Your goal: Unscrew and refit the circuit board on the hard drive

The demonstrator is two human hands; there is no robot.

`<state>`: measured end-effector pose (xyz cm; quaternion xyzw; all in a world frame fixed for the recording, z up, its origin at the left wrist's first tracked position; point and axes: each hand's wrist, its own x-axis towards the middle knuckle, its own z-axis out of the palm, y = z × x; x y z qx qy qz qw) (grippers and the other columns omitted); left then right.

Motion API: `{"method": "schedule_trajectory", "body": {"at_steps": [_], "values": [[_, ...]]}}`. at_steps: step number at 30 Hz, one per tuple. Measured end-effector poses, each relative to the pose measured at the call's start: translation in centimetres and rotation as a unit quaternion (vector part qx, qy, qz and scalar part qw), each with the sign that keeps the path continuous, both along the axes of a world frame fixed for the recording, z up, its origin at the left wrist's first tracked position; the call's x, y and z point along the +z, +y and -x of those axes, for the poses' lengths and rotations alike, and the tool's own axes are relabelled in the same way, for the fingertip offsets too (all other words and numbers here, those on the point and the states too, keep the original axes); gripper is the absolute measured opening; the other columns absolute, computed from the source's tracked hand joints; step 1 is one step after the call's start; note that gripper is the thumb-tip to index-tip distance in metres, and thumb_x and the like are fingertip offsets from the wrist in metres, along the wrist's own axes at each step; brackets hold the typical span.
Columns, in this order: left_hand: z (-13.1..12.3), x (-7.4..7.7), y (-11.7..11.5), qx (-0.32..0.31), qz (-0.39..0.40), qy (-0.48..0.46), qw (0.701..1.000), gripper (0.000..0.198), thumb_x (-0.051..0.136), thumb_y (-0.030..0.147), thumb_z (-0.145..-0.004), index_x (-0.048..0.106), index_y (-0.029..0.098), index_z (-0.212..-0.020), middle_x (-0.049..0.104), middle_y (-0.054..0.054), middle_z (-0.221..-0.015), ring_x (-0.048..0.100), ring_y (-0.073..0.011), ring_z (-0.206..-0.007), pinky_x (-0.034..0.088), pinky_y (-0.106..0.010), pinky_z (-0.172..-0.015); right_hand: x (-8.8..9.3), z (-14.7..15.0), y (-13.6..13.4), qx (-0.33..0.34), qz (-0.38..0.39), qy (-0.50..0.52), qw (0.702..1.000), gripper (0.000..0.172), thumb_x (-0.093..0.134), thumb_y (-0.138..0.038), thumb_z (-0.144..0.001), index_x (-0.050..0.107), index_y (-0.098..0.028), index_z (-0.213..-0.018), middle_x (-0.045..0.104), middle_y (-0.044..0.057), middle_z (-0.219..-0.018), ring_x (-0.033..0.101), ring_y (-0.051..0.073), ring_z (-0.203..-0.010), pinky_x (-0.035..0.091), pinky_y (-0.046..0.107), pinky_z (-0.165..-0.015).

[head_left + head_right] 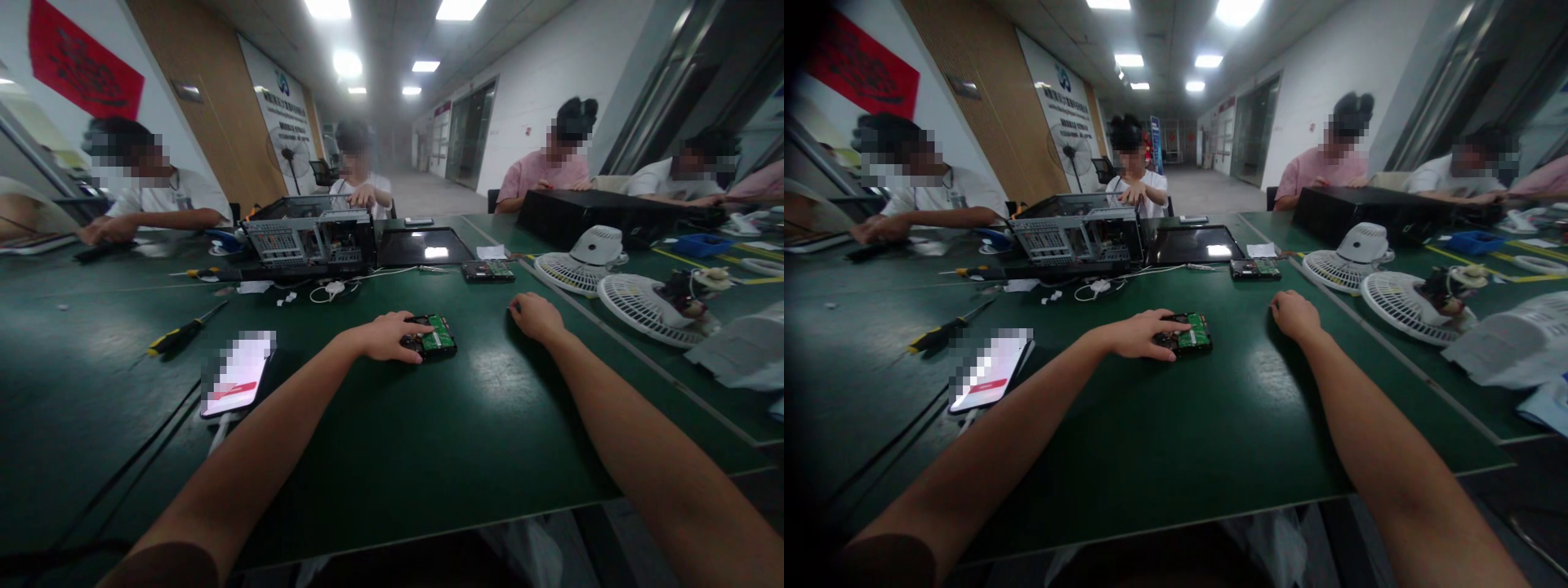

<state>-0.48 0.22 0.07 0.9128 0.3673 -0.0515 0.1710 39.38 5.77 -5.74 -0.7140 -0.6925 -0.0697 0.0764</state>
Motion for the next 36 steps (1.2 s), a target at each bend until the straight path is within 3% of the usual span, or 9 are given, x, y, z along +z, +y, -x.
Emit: {"method": "schedule_trajectory", "body": {"at_steps": [8,11,15,19,22,36], "values": [[-0.2,0.1,-0.1,0.001,-0.010,0.001,1.000,0.082,0.055,0.076,-0.085,0.031,0.046,-0.158,0.023,-0.004,-0.167,0.035,-0.0399,-0.143,0.032,-0.054,-0.114,1.2,0.6,-0.7,-0.030,-0.032,0.009,0.999,0.028,0.048,-0.030,-0.097,0.068,-0.015,-0.110,0.069,0.020,-0.115,0.068,0.031,-0.100,0.050,0.040,-0.084],[-0.4,0.2,-0.3,0.011,-0.019,0.004,1.000,0.082,0.053,0.077,-0.086,0.031,0.045,-0.158,0.024,-0.004,-0.167,0.035,-0.0405,-0.143,0.031,-0.055,-0.113,2.3,1.9,-1.2,-0.006,-0.050,0.020,0.999,0.024,0.053,-0.028,-0.093,0.070,-0.016,-0.106,0.072,0.018,-0.109,0.068,0.031,-0.098,0.050,0.039,-0.082],[-0.6,0.0,-0.3,0.034,-0.034,0.011,0.999,0.083,0.049,0.079,-0.087,0.030,0.042,-0.159,0.025,-0.006,-0.167,0.035,-0.0419,-0.143,0.031,-0.056,-0.113,3.6,5.8,-2.8,0.123,-0.058,0.074,0.988,0.016,0.060,-0.027,-0.089,0.071,-0.020,-0.097,0.075,0.009,-0.099,0.069,0.025,-0.093,0.048,0.033,-0.084],[-0.8,-0.3,-0.1,0.038,-0.049,0.014,0.998,0.083,0.050,0.078,-0.086,0.033,0.041,-0.159,0.028,-0.007,-0.166,0.038,-0.0416,-0.141,0.032,-0.055,-0.113,4.6,10.2,-5.1,0.298,-0.040,0.173,0.938,0.012,0.064,-0.027,-0.088,0.072,-0.021,-0.094,0.076,0.004,-0.097,0.069,0.020,-0.088,0.048,0.029,-0.081],[-0.7,-0.5,0.0,0.035,-0.057,0.013,0.998,0.083,0.050,0.077,-0.087,0.034,0.040,-0.159,0.029,-0.008,-0.165,0.040,-0.0411,-0.140,0.032,-0.054,-0.113,4.9,12.2,-6.4,0.356,-0.006,0.199,0.913,0.011,0.066,-0.026,-0.088,0.073,-0.023,-0.095,0.075,0.002,-0.094,0.067,0.018,-0.085,0.047,0.028,-0.079],[-0.7,-0.6,0.1,0.036,-0.048,0.018,0.998,0.085,0.049,0.079,-0.086,0.030,0.042,-0.160,0.025,-0.007,-0.167,0.036,-0.0420,-0.142,0.031,-0.055,-0.113,4.3,13.1,-6.7,0.365,0.026,0.202,0.908,0.009,0.068,-0.023,-0.087,0.075,-0.024,-0.093,0.076,0.000,-0.094,0.068,0.017,-0.083,0.046,0.027,-0.077]]}}
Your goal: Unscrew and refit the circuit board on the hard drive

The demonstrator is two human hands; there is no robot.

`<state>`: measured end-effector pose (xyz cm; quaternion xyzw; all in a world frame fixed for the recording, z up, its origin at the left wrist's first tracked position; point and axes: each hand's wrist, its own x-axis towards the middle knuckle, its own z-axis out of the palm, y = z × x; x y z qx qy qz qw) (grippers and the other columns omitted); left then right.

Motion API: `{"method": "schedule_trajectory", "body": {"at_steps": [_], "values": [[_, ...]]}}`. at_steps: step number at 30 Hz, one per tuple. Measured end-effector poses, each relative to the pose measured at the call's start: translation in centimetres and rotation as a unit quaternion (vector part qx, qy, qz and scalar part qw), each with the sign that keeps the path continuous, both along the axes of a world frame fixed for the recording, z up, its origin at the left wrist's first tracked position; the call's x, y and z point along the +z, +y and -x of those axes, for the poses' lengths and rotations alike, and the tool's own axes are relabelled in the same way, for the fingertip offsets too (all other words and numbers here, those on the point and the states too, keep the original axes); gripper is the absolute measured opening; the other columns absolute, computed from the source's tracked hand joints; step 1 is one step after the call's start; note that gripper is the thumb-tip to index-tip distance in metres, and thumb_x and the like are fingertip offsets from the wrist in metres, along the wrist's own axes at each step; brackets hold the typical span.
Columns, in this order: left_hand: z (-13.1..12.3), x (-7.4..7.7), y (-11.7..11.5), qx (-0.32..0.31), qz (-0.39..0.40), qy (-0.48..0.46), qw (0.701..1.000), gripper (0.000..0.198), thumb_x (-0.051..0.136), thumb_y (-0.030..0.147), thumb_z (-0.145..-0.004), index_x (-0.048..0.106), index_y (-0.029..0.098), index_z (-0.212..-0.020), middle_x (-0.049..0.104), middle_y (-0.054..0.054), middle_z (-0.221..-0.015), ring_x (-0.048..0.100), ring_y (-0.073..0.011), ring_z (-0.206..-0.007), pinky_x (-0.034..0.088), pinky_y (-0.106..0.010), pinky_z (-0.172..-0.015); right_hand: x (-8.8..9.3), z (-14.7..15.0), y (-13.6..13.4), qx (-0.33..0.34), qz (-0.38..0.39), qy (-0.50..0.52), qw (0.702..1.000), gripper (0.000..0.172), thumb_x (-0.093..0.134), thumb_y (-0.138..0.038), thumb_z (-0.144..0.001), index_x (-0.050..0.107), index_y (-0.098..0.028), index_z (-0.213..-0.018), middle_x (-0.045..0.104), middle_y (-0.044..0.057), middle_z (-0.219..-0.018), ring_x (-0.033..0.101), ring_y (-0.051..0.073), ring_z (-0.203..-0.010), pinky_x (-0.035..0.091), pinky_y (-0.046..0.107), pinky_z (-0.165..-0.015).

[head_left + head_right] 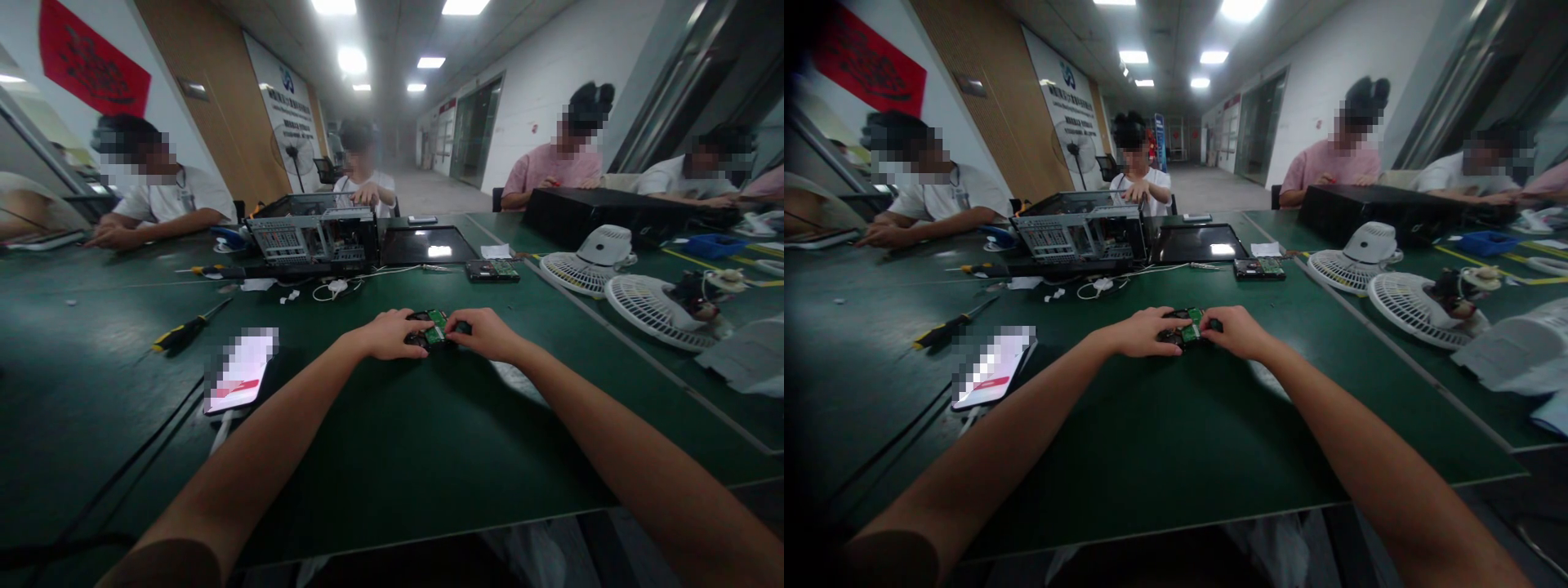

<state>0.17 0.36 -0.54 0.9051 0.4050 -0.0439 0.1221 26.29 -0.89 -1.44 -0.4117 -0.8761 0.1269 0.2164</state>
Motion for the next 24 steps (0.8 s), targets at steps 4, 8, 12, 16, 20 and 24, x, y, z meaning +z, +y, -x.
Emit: {"method": "schedule_trajectory", "body": {"at_steps": [4,8,12,16,20,24], "values": [[-0.02,0.00,-0.04,0.001,-0.002,0.000,1.000,0.085,0.049,0.079,-0.086,0.030,0.041,-0.160,0.026,-0.007,-0.166,0.036,-0.0420,-0.142,0.031,-0.055,-0.113,-0.02,-0.04,-0.04,-0.002,-0.001,-0.001,1.000,0.010,0.068,-0.024,-0.087,0.075,-0.024,-0.094,0.076,0.001,-0.096,0.068,0.017,-0.085,0.046,0.028,-0.078],[0.02,-0.08,0.00,0.001,-0.004,-0.005,1.000,0.084,0.050,0.078,-0.086,0.031,0.042,-0.159,0.026,-0.007,-0.166,0.037,-0.0419,-0.141,0.032,-0.055,-0.112,0.04,-0.15,-0.07,-0.007,0.005,-0.002,1.000,0.010,0.069,-0.024,-0.087,0.075,-0.024,-0.095,0.076,0.001,-0.096,0.069,0.018,-0.087,0.047,0.029,-0.080],[0.05,-0.12,0.04,0.000,-0.001,-0.006,1.000,0.085,0.050,0.079,-0.085,0.031,0.042,-0.159,0.026,-0.007,-0.166,0.037,-0.0423,-0.142,0.032,-0.056,-0.112,0.38,-0.40,-0.07,-0.015,0.000,0.006,1.000,0.010,0.068,-0.026,-0.088,0.075,-0.024,-0.095,0.076,0.001,-0.095,0.068,0.018,-0.087,0.048,0.030,-0.081],[0.06,-0.14,0.02,0.003,-0.001,-0.010,1.000,0.084,0.050,0.080,-0.085,0.031,0.043,-0.159,0.028,-0.006,-0.165,0.035,-0.0416,-0.142,0.032,-0.056,-0.113,0.72,-0.55,-0.14,-0.024,-0.002,0.008,1.000,0.010,0.068,-0.027,-0.089,0.075,-0.025,-0.095,0.076,0.001,-0.095,0.068,0.019,-0.087,0.049,0.030,-0.082],[0.10,-0.17,0.05,0.001,0.000,-0.013,1.000,0.085,0.050,0.080,-0.085,0.031,0.043,-0.159,0.028,-0.007,-0.166,0.035,-0.0418,-0.143,0.032,-0.056,-0.112,0.55,-0.38,-0.16,-0.010,0.001,-0.015,1.000,0.012,0.068,-0.028,-0.089,0.076,-0.025,-0.097,0.075,0.002,-0.098,0.068,0.019,-0.089,0.049,0.031,-0.081],[0.10,-0.21,0.13,0.001,0.001,-0.010,1.000,0.086,0.050,0.080,-0.085,0.031,0.042,-0.159,0.026,-0.008,-0.166,0.036,-0.0424,-0.142,0.032,-0.056,-0.112,0.06,-0.12,0.01,-0.004,-0.019,-0.031,0.999,0.014,0.068,-0.031,-0.089,0.076,-0.023,-0.096,0.074,0.004,-0.097,0.068,0.020,-0.088,0.048,0.031,-0.080]]}}
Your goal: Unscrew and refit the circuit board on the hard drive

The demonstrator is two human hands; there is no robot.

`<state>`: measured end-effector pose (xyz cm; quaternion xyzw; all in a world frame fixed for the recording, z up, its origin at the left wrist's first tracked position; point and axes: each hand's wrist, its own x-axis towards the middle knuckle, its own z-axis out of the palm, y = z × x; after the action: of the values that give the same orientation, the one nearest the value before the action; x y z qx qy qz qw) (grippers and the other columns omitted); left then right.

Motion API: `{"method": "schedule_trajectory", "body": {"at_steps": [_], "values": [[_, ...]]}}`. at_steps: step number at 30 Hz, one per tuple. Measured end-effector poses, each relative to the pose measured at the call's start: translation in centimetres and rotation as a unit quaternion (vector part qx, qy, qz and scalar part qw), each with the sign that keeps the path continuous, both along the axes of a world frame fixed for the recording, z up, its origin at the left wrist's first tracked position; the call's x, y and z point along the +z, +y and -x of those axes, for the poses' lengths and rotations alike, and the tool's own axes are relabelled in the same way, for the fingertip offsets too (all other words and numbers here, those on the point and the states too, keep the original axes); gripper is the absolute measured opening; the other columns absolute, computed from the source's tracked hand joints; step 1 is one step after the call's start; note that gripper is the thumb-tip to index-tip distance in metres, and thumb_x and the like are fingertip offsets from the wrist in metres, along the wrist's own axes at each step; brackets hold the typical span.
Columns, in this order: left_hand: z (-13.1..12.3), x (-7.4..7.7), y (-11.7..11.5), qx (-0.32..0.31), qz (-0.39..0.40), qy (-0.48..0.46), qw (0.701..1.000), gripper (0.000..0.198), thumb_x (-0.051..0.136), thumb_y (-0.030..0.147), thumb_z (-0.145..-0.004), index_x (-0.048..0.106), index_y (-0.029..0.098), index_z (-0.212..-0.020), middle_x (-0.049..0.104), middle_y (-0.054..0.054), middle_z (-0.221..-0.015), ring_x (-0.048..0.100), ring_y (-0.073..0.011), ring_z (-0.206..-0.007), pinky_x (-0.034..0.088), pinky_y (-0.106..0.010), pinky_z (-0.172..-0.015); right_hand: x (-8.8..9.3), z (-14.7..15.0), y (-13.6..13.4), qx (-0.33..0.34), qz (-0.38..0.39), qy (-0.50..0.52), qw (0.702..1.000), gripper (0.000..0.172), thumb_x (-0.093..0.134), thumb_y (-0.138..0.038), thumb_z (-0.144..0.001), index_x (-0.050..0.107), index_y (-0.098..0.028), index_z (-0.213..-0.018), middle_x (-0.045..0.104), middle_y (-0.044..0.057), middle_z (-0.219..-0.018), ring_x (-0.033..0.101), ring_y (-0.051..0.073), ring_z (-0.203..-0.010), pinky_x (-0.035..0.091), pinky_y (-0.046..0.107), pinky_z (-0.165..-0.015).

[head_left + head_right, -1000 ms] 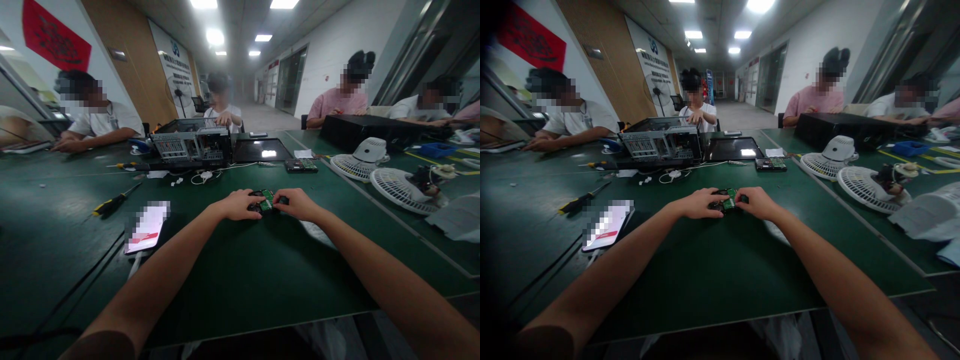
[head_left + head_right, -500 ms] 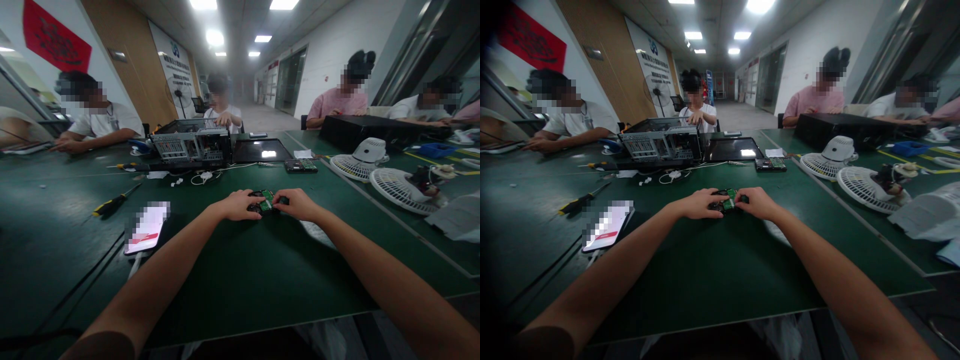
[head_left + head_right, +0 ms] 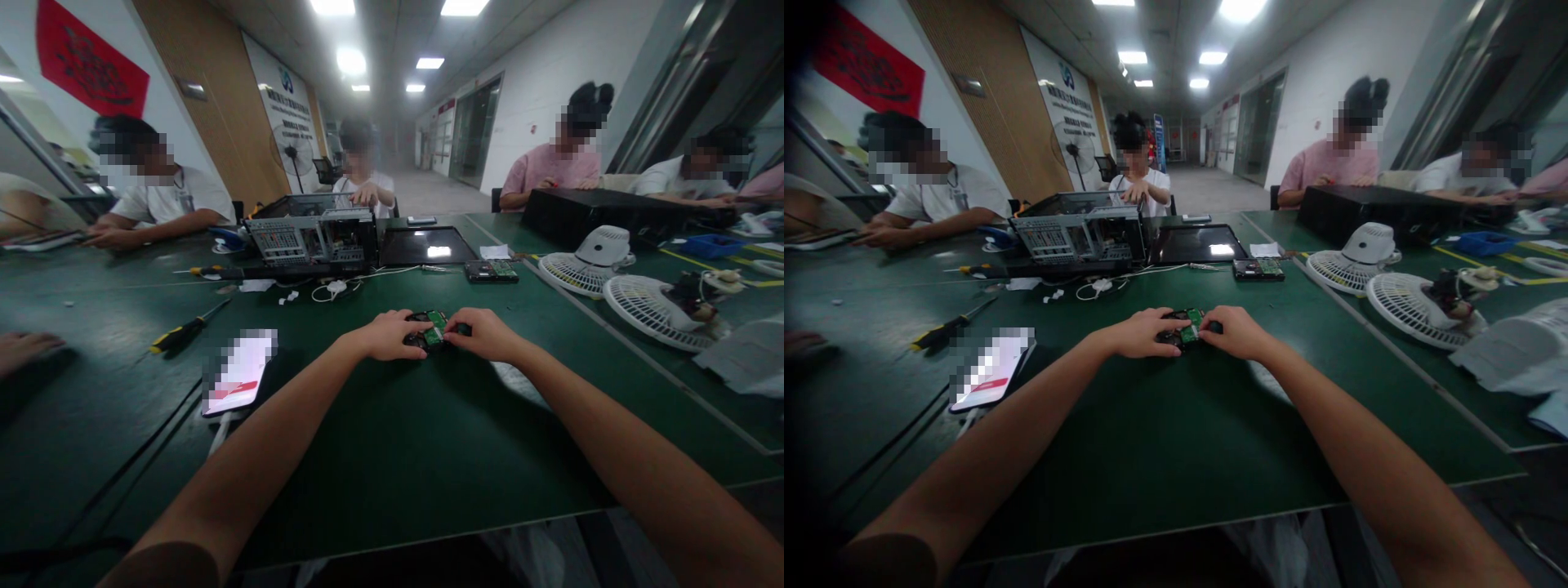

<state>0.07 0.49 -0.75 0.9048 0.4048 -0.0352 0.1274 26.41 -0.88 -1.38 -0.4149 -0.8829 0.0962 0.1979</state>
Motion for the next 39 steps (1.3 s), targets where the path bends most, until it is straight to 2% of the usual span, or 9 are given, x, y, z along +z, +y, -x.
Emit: {"method": "schedule_trajectory", "body": {"at_steps": [9,21,26,32,36,39], "values": [[-0.1,0.1,-0.1,-0.002,-0.002,-0.001,1.000,0.084,0.050,0.079,-0.085,0.031,0.043,-0.159,0.026,-0.006,-0.166,0.037,-0.0414,-0.142,0.032,-0.055,-0.113,-0.4,0.2,0.2,0.002,-0.014,-0.021,1.000,0.011,0.065,-0.027,-0.090,0.073,-0.020,-0.091,0.072,0.005,-0.093,0.066,0.020,-0.084,0.046,0.030,-0.078],[-0.1,-0.2,-0.1,-0.005,-0.023,-0.001,1.000,0.082,0.051,0.076,-0.087,0.034,0.040,-0.158,0.031,-0.010,-0.163,0.041,-0.0407,-0.139,0.035,-0.054,-0.111,-0.2,-0.1,0.2,0.016,-0.009,-0.014,1.000,0.011,0.063,-0.022,-0.089,0.072,-0.020,-0.095,0.072,0.006,-0.098,0.066,0.020,-0.089,0.048,0.031,-0.082],[-0.1,-0.1,-0.1,-0.005,-0.018,-0.006,1.000,0.081,0.051,0.077,-0.087,0.034,0.041,-0.158,0.030,-0.008,-0.164,0.040,-0.0415,-0.139,0.034,-0.055,-0.111,0.6,-0.8,0.1,-0.041,-0.013,0.020,0.999,0.013,0.064,-0.022,-0.087,0.073,-0.021,-0.096,0.073,0.006,-0.099,0.067,0.021,-0.090,0.049,0.032,-0.080],[-0.1,-0.1,-0.2,0.002,-0.011,-0.015,1.000,0.084,0.053,0.075,-0.087,0.032,0.039,-0.159,0.030,-0.010,-0.164,0.040,-0.0418,-0.140,0.034,-0.055,-0.111,0.5,-0.7,0.0,-0.018,0.000,0.021,1.000,0.014,0.065,-0.023,-0.086,0.074,-0.022,-0.097,0.074,0.005,-0.099,0.067,0.021,-0.089,0.049,0.032,-0.081],[-0.1,-0.2,-0.2,0.001,-0.010,-0.026,1.000,0.085,0.056,0.073,-0.087,0.029,0.039,-0.160,0.030,-0.011,-0.164,0.037,-0.0426,-0.142,0.034,-0.056,-0.111,0.5,-0.7,0.0,-0.067,0.001,0.061,0.996,0.022,0.064,-0.025,-0.086,0.071,-0.021,-0.106,0.073,0.005,-0.094,0.066,0.020,-0.083,0.049,0.033,-0.077],[-0.1,-0.2,-0.2,-0.003,-0.003,-0.032,0.999,0.084,0.058,0.071,-0.087,0.028,0.040,-0.159,0.029,-0.011,-0.164,0.035,-0.0424,-0.144,0.033,-0.056,-0.112,0.6,-1.4,0.5,-0.102,0.024,0.127,0.986,0.030,0.062,-0.023,-0.085,0.068,-0.021,-0.114,0.072,0.004,-0.096,0.065,0.020,-0.082,0.051,0.033,-0.076]]}}
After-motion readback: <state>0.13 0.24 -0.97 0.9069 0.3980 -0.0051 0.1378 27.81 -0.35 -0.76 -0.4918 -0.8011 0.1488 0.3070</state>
